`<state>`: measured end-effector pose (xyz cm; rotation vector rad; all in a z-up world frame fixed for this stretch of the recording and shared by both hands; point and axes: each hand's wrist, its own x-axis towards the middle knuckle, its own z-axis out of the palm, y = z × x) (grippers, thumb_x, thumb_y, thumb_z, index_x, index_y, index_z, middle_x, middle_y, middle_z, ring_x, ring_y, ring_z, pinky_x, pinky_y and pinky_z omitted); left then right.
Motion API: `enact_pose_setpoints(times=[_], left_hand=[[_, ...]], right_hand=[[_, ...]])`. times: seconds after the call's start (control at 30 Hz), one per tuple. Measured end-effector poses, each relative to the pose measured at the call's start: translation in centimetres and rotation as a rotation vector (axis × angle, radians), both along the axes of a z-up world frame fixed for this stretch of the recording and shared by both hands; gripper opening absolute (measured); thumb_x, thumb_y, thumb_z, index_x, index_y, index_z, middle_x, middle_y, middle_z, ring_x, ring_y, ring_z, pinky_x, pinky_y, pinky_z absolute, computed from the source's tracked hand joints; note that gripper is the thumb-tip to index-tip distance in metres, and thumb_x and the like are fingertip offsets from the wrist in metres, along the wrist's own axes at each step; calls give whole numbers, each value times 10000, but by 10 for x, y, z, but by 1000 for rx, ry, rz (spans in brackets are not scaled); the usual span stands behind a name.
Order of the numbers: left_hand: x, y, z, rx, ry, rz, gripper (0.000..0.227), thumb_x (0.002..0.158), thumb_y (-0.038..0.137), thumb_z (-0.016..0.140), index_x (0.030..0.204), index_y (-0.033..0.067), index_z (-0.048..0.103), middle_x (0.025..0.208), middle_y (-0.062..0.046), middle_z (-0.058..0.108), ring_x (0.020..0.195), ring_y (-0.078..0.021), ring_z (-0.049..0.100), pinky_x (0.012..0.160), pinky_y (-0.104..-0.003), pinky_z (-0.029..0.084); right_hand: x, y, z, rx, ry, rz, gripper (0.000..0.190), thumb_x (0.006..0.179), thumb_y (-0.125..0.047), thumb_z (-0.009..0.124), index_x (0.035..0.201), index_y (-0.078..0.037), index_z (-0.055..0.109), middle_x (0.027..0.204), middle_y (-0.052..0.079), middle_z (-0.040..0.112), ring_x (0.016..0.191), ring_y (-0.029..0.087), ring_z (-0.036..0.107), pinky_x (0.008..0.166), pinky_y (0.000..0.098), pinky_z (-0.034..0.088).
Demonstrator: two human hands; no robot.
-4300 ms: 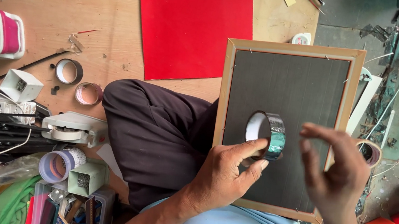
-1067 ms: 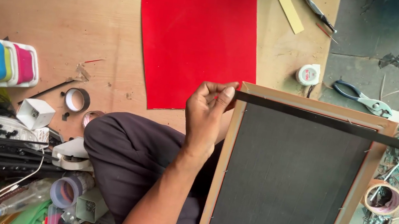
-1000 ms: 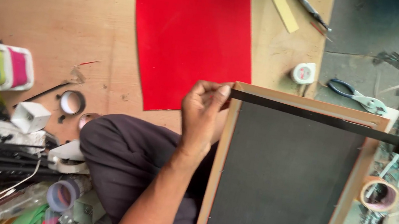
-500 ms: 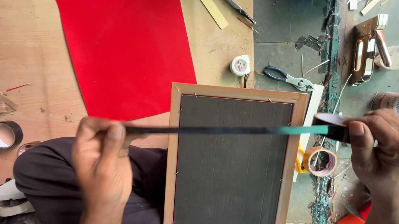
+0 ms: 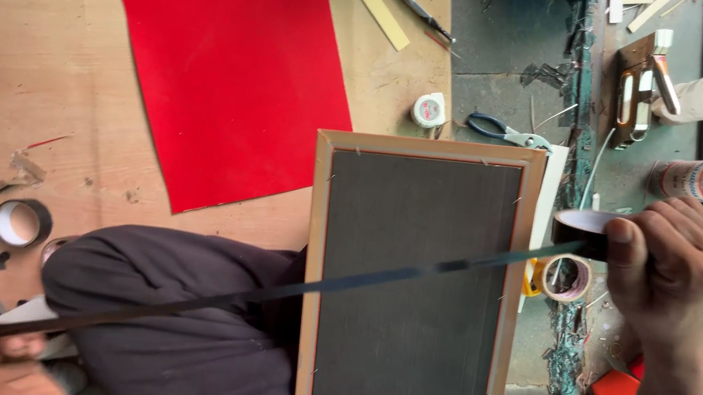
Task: The user is applying black tape to the edges of a picture frame while sitting on the floor.
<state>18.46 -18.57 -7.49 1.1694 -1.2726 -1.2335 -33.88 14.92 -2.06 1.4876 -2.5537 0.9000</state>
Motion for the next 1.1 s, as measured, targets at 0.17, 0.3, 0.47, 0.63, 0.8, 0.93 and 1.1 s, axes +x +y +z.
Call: enact_pose_setpoints(times=[0.17, 0.3, 0.47, 0.63, 0.8, 0.93, 1.1], left_hand=[[225, -40, -144, -164, -578, 360, 227, 1148, 144, 530, 1184, -55, 425, 836, -194, 569, 618, -208, 587, 614, -323, 550], [256, -9, -188, 34, -911, 272, 328, 1167, 118, 671, 1213, -105, 436, 869, -214, 639, 745, -253, 696, 620, -312, 586], [123, 20, -107, -55, -1416, -12, 748, 827, 87, 865, 1435, -94, 468, 1117, -309, 678, 1036, -402, 706, 863, -423, 566], [59, 33, -45, -332, -1031, -21, 702, 961, -5, 602, 1589, -84, 298, 1365, -381, 481, 1202, -392, 643, 896, -396, 598], [-177, 83, 41, -399, -486, -617, 503, 965, 308, 692, 1337, 7, 539, 1225, -207, 653, 1090, -343, 700, 879, -424, 587], [-292, 143, 93, -400, -285, -890, 413, 954, 376, 744, 1178, 47, 635, 1064, -135, 723, 938, -322, 726, 775, -426, 572], [-300, 162, 100, -298, -267, -1025, 223, 984, 245, 745, 967, 67, 612, 830, -87, 710, 720, -288, 719, 583, -385, 527]], right_hand=[[20, -10, 12, -32, -139, 60, 375, 1109, -149, 593, 775, 19, 565, 717, 98, 524, 628, 225, 523, 640, 319, 398], [33, -9, 12, -79, -237, 71, 346, 1097, -151, 580, 805, 35, 588, 747, 107, 549, 618, 208, 548, 635, 302, 435], [45, 1, 14, -158, -398, 14, 465, 1180, -254, 550, 816, 34, 564, 699, 66, 531, 680, 172, 570, 720, 277, 485], [56, 0, 20, -205, -472, 9, 514, 1200, -303, 525, 811, 31, 556, 724, 55, 549, 709, 159, 583, 712, 255, 477], [69, -17, 22, -249, -425, 29, 520, 1200, -319, 508, 816, 31, 545, 762, 65, 570, 708, 159, 589, 689, 247, 468], [81, -26, 21, -345, -222, 64, 473, 1185, -313, 525, 842, 11, 563, 736, 72, 563, 717, 174, 606, 706, 281, 492], [70, 1, 4, -295, 49, -23, 439, 1183, -259, 564, 847, 22, 591, 697, 109, 533, 686, 233, 584, 690, 331, 490]])
